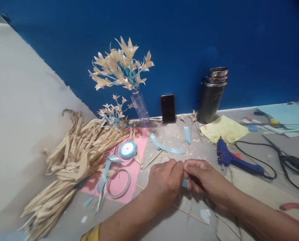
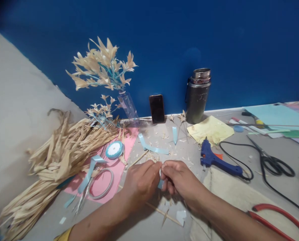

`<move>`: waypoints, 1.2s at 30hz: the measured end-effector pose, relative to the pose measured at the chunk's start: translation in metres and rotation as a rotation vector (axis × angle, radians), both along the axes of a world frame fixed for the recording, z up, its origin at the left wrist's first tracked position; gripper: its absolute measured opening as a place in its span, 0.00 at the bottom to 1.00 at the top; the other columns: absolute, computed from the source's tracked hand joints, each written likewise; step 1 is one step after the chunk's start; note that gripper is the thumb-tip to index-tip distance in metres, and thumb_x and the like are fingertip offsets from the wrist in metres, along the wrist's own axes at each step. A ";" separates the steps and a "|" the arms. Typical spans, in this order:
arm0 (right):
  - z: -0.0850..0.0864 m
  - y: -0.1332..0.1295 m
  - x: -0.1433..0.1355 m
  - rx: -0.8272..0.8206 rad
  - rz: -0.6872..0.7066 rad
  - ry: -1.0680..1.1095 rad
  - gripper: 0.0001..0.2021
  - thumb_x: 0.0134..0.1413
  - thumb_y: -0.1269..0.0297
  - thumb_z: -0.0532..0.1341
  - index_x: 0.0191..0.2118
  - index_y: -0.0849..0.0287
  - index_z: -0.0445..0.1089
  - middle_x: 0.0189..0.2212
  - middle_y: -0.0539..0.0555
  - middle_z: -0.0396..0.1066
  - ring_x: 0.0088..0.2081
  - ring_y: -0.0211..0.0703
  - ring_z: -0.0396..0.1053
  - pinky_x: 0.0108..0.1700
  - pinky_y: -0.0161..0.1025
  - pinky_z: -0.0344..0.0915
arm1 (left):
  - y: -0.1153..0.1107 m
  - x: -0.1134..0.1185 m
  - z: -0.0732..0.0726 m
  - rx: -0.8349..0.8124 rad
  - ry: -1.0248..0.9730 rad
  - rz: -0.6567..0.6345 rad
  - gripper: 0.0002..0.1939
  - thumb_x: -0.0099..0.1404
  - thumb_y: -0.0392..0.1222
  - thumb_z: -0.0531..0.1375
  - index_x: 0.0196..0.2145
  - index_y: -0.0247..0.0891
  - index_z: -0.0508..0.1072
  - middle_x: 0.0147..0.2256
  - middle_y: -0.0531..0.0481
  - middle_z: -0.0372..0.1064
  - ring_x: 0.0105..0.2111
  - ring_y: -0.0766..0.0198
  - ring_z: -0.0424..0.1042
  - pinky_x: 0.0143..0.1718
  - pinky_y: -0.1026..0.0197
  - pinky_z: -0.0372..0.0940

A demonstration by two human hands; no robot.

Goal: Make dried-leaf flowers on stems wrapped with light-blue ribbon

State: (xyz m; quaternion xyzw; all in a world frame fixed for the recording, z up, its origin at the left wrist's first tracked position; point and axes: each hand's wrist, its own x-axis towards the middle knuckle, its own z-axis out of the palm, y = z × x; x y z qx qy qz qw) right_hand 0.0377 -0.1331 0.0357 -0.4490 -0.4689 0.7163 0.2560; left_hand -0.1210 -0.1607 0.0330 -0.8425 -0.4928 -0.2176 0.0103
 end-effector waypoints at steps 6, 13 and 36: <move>0.008 0.006 0.007 0.089 -0.103 0.062 0.13 0.50 0.54 0.61 0.30 0.60 0.69 0.21 0.49 0.72 0.16 0.29 0.54 0.19 0.30 0.47 | 0.008 0.004 0.008 -0.271 -0.641 0.143 0.11 0.71 0.39 0.52 0.34 0.39 0.73 0.29 0.50 0.70 0.30 0.64 0.67 0.34 0.63 0.59; -0.004 0.011 0.011 0.182 -0.117 0.020 0.26 0.57 0.38 0.56 0.36 0.61 0.72 0.27 0.53 0.72 0.22 0.35 0.61 0.22 0.33 0.52 | 0.011 0.008 0.009 -0.347 -0.991 0.248 0.08 0.68 0.41 0.55 0.36 0.38 0.72 0.29 0.53 0.68 0.30 0.65 0.65 0.34 0.63 0.59; 0.008 0.041 0.037 0.359 -0.364 0.033 0.18 0.52 0.48 0.67 0.25 0.58 0.67 0.21 0.47 0.66 0.23 0.34 0.58 0.28 0.33 0.54 | 0.031 -0.021 0.020 -0.253 -1.347 0.374 0.10 0.66 0.49 0.59 0.39 0.39 0.72 0.20 0.61 0.51 0.18 0.72 0.49 0.19 0.69 0.46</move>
